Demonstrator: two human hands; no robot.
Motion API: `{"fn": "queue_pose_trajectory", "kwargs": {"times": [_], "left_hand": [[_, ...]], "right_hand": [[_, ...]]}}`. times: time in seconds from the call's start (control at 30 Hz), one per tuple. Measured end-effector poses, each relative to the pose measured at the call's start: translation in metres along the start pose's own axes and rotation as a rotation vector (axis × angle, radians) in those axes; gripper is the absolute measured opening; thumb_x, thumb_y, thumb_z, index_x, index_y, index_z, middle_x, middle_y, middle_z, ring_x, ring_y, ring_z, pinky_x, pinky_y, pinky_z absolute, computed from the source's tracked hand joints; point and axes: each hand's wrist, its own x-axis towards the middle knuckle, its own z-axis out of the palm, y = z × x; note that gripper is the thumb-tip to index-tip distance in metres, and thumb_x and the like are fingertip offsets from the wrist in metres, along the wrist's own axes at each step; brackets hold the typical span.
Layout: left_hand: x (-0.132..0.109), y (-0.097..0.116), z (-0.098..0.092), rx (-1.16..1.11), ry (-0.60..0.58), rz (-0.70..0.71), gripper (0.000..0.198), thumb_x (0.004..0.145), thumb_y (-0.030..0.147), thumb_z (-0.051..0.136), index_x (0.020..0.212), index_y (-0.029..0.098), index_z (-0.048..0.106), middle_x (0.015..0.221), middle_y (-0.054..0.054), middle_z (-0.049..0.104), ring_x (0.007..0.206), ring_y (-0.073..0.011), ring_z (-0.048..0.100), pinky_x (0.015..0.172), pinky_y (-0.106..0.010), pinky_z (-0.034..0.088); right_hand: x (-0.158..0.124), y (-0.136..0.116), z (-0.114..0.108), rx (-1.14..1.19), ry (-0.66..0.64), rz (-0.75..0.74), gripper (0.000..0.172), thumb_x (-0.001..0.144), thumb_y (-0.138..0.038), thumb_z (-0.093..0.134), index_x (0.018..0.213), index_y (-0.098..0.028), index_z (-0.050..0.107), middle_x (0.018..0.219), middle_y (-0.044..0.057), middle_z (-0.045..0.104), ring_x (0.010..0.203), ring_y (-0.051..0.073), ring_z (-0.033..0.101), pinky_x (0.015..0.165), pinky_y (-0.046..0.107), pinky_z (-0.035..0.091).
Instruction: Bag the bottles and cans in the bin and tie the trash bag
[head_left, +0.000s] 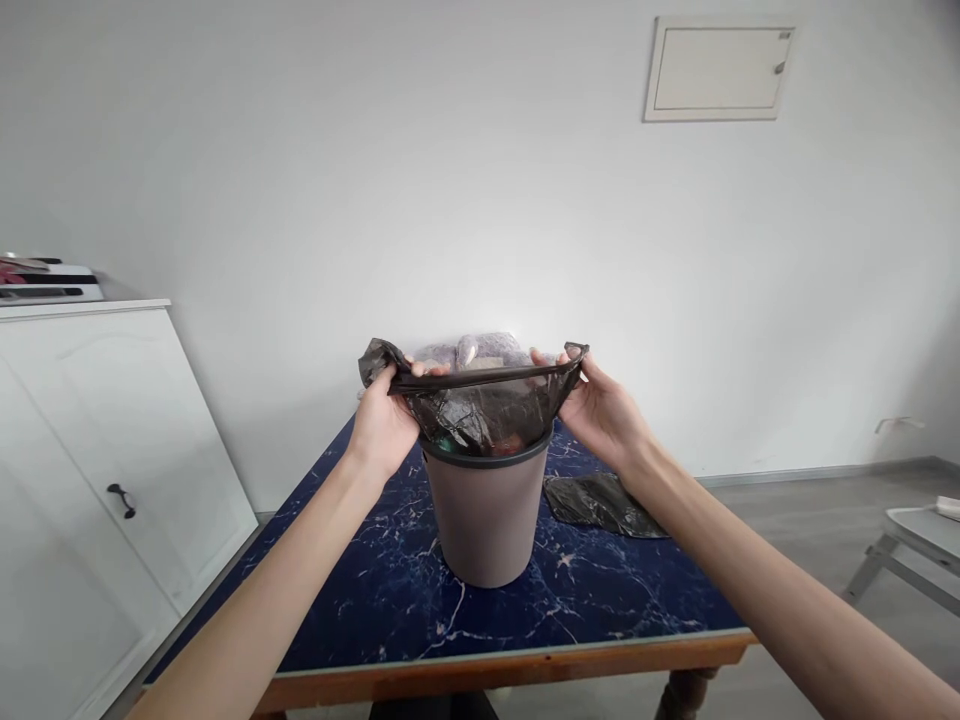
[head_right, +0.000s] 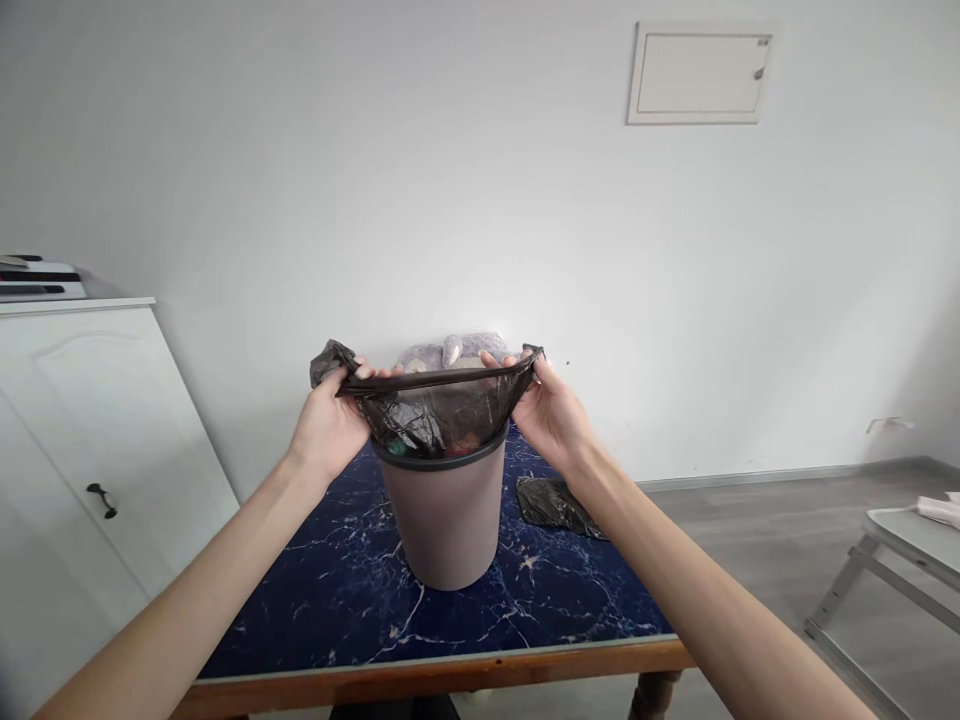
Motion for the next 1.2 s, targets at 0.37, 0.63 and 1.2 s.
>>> {"fn": "queue_pose_trajectory", "kwargs": {"times": [0.37,0.63,1.2], "left_hand": [[-0.015,0.004,0.0,0.449,-0.284,0.123,0.021,0.093,0.039,0.067,0.094,0.018,0.067,0.066,0.007,0.039,0.053,-0.0095,0.035,0.054,-0.023,0.039],[-0.015,-0.006,0.004,0.971,-0.283,0.406,0.027,0.091,0.05,0.08,0.087,0.023,0.077,0.07,0.0,0.066,0.074,-0.02,0.065,0.076,-0.034,0.054],[-0.018,0.006,-0.003,0.613,-0.157,0.29,0.045,0.102,0.066,0.063,0.093,0.022,0.066,0.068,0.007,0.031,0.054,-0.0105,0.03,0.05,-0.025,0.03]], "right_hand": [[0.005,-0.006,0.049,-0.455,-0.277,0.029,0.046,0.103,-0.072,0.055,0.098,-0.027,0.061,0.069,-0.007,0.031,0.055,0.012,0.025,0.048,0.028,0.022],[0.0,0.001,0.074,-0.753,-0.468,-0.045,0.035,0.108,-0.052,0.053,0.087,-0.025,0.062,0.072,-0.002,0.048,0.067,0.016,0.042,0.063,0.034,0.037],[0.008,-0.002,0.06,-0.52,-0.296,0.175,0.045,0.104,-0.066,0.049,0.119,-0.025,0.059,0.071,-0.008,0.035,0.061,0.014,0.041,0.074,0.036,0.049]]}}
